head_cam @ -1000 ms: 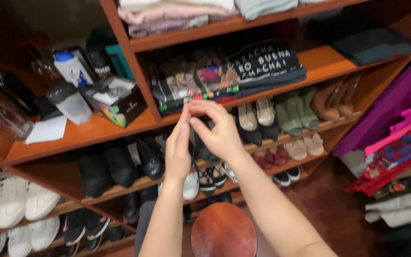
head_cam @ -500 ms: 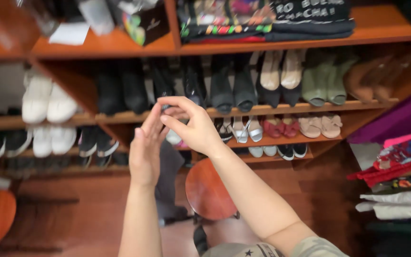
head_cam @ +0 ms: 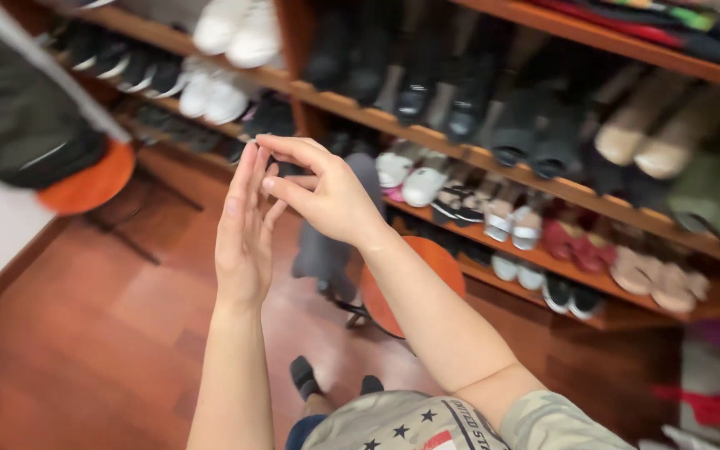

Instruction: Fold various pieces of clothing and a small bag, then place them neatly on a shelf in a closet.

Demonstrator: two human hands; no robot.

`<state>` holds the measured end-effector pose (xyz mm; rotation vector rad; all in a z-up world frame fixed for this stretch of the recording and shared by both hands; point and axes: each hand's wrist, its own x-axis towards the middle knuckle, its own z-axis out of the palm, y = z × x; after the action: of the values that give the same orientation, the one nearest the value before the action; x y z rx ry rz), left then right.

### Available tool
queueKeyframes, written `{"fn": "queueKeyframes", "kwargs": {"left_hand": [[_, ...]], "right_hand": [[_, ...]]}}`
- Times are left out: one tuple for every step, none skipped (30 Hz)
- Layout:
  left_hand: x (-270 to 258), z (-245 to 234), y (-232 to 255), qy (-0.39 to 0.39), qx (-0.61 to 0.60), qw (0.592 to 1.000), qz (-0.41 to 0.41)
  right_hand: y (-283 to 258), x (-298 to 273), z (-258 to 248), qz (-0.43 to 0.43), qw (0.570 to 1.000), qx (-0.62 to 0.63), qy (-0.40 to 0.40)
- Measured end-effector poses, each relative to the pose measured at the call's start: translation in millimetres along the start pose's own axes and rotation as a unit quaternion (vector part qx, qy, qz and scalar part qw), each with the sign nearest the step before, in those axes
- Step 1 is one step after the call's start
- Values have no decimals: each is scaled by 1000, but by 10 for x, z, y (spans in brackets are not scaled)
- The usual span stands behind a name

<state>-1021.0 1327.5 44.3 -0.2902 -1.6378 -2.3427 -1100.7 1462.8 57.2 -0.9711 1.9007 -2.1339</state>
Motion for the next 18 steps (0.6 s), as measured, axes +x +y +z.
{"fn": "queueKeyframes", "kwargs": {"left_hand": [[-61, -130, 57, 14, 0, 1000, 1], [-113, -267, 119, 27, 0, 1000, 3], [-171, -405, 185, 42, 5, 999, 11], [-225, -549, 251, 53, 5, 998, 23], [-274, -699, 318, 64, 6, 997, 34], [-318, -861, 397, 78, 12, 996, 41], [-361, -1031, 480, 94, 13, 994, 45], [-413, -1209, 574, 110, 14, 993, 48], [-461, -1411, 658, 123, 20, 991, 54], [-498, -1625, 752, 134, 21, 989, 58], [-537, -1845, 852, 145, 21, 987, 63], [-594, -2076, 964, 157, 28, 985, 69], [-653, -2312, 1079, 164, 36, 983, 78], [-719, -2549, 1192, 172, 45, 980, 84], [-782, -2768, 1322, 184, 52, 978, 87], [-841, -2986, 1461, 195, 61, 974, 94], [-908, -3203, 1600, 206, 70, 971, 102], [-1001, -3427, 1720, 218, 78, 967, 105]], "right_hand": [[3, 48, 168, 2, 1000, 5, -20], [1, 106, 341, 3, 999, 10, -41], [36, 167, 510, 1, 998, 15, -57], [74, 232, 682, 1, 997, 6, -73], [116, 303, 859, 0, 996, -3, -88], [163, 384, 1043, -2, 995, 4, -103], [211, 469, 1236, -6, 993, 9, -120], [255, 548, 1445, -10, 991, 15, -135], [321, 629, 1674, -12, 989, 22, -149], [387, 722, 1912, -17, 986, 37, -163], [450, 817, 2160, -22, 982, 53, -178], [473, 914, 2425, -25, 980, 60, -190], [494, 1010, 2697, -34, 977, 63, -202], [522, 1098, 2970, -41, 974, 67, -212], [524, 1171, 3243, -42, 971, 76, -224], [516, 1251, 3518, -46, 968, 74, -234], [506, 1322, 3795, -50, 966, 72, -244], [535, 1374, 4072, -50, 962, 81, -255]]}}
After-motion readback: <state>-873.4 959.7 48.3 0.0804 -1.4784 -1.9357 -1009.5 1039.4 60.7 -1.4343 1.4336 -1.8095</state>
